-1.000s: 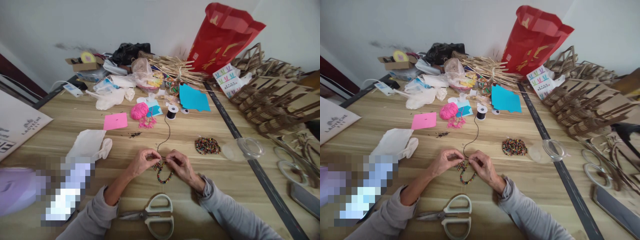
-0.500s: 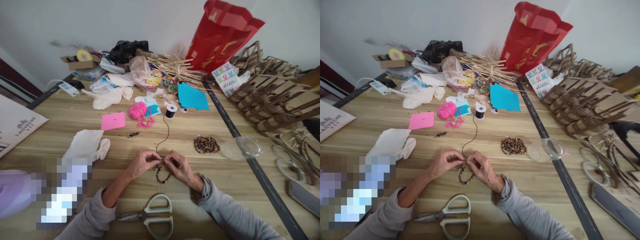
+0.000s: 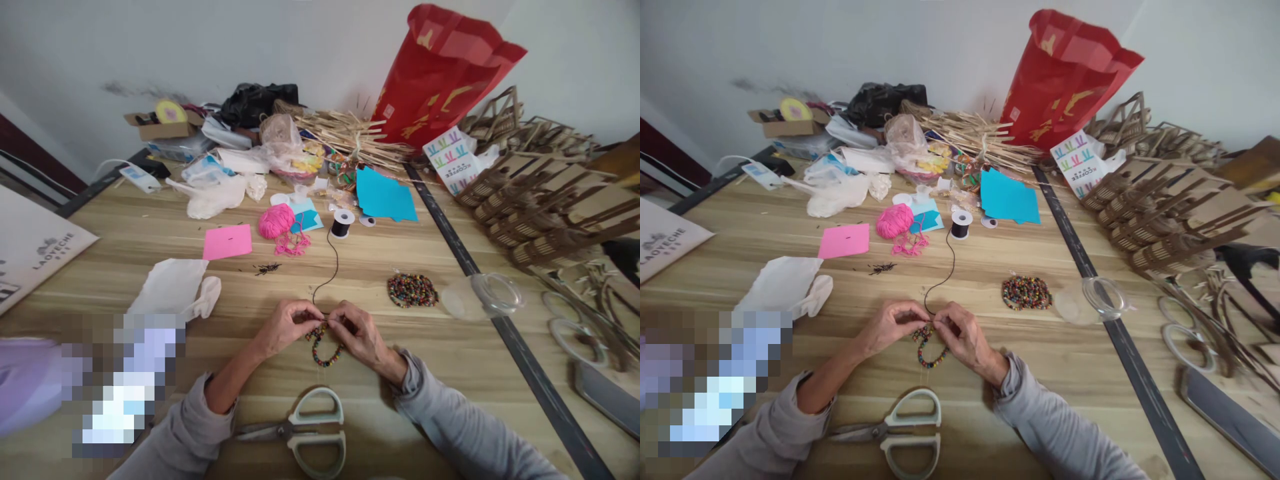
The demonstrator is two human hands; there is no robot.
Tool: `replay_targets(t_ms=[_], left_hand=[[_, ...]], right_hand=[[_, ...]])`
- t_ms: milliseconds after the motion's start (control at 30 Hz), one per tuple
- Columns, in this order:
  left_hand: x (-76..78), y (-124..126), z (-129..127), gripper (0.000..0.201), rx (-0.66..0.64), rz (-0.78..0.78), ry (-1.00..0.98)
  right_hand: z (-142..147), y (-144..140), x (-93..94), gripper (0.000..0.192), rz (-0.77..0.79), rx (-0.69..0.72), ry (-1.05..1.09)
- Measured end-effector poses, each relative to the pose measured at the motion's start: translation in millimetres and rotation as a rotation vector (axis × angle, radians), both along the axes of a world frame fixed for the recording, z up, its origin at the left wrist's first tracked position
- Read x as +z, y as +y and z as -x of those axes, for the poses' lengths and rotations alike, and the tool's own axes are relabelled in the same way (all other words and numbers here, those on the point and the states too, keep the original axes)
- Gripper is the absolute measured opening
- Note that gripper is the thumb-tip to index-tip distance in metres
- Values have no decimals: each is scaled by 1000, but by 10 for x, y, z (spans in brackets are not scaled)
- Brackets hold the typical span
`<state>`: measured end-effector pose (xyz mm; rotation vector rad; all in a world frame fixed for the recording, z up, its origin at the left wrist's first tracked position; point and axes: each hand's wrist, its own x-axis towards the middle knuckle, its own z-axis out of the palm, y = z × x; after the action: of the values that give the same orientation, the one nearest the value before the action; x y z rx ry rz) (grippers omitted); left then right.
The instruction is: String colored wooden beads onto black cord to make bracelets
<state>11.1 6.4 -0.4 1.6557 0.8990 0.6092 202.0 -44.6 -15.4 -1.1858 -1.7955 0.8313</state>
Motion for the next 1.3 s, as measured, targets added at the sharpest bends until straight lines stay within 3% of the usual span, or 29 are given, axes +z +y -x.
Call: replay_targets(t_ms=[567,900,1100,1300], left_hand=[[15,-6,-5,10,-34,-58,-18],[-22,-27,-22,9,-7,67,-81],[-22,-23,-13,11,6,88,-73],[-17,-25,-29,11,-26,13,-65]], right_hand=[[6,-1,-1,17,-21,16,1],[8,-26,-42,17,38,-5,65],[2,-33,-61,16,12,1,66],[1,-10,8,14,-88,22,26]])
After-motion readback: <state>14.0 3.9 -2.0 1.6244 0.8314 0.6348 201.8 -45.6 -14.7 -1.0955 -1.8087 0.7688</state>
